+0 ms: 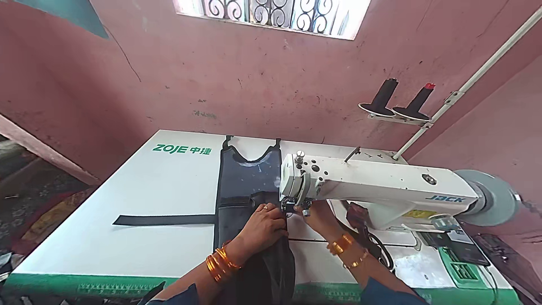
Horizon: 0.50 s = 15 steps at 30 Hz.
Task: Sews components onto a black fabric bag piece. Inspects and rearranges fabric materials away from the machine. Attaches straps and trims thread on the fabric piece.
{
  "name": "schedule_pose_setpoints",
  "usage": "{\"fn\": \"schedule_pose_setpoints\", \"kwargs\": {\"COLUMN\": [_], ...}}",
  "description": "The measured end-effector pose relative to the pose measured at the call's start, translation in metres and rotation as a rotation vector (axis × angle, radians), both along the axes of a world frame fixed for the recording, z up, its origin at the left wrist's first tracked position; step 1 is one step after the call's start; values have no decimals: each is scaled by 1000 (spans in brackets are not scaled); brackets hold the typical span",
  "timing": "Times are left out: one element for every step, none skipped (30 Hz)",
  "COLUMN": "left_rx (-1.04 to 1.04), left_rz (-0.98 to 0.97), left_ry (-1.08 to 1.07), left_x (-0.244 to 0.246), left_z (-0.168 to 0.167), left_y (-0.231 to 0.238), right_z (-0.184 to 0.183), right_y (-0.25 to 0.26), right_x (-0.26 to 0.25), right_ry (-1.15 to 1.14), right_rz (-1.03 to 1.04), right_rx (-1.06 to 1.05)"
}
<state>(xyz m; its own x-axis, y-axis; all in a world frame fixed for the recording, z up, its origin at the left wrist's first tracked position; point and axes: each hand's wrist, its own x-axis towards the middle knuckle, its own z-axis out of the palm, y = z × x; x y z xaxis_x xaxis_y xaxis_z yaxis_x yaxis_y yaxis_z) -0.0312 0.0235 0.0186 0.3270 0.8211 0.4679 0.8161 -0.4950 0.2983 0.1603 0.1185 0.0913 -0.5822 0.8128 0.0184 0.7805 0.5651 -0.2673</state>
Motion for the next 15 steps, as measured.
{"fn": "schedule_pose_setpoints", "kwargs": {"left_rx": [-6,-11,-15,-22,-45,-67,-73,-64,-55,-44,-36,-33,-34,-37,-36], "left_rz": [23,40,52,59,58,54,49,44,37,31,28,28,30,33,38], "left_ry": [14,25,32,36,30,32,34,35,35,30,27,22,16,13,11], "left_x": [-2,-4,-6,-7,-9,-10,-11,-11,-12,-12,-12,-12,-11,-11,-11], "left_z": [1,2,1,1,1,2,2,1,0,0,-1,-1,-3,-3,-2], "left_y": [3,6,9,11,13,15,16,16,17,17,18,18,18,16,16], "right_z": [-7,-12,-15,-14,-12,-10,-8,-7,-8,-9,-11,-13,-15,-20,-26], "right_y": [-6,-12,-17,-23,-27,-30,-33,-33,-31,-27,-23,-21,-22,-26,-29], "right_x": [12,26,44,65,88,112,134,153,169,178,183,185,186,186,188], "right_ry": [162,329,455,529,569,560,501,414,325,255,212,180,154,137,120], "right_rz": [41,67,62,24,-42,-136,-245,-357,-459,-536,-576,-592,-597,-595,-590], "right_rx": [157,305,427,517,589,664,725,746,717,668,642,631,593,531,451]}}
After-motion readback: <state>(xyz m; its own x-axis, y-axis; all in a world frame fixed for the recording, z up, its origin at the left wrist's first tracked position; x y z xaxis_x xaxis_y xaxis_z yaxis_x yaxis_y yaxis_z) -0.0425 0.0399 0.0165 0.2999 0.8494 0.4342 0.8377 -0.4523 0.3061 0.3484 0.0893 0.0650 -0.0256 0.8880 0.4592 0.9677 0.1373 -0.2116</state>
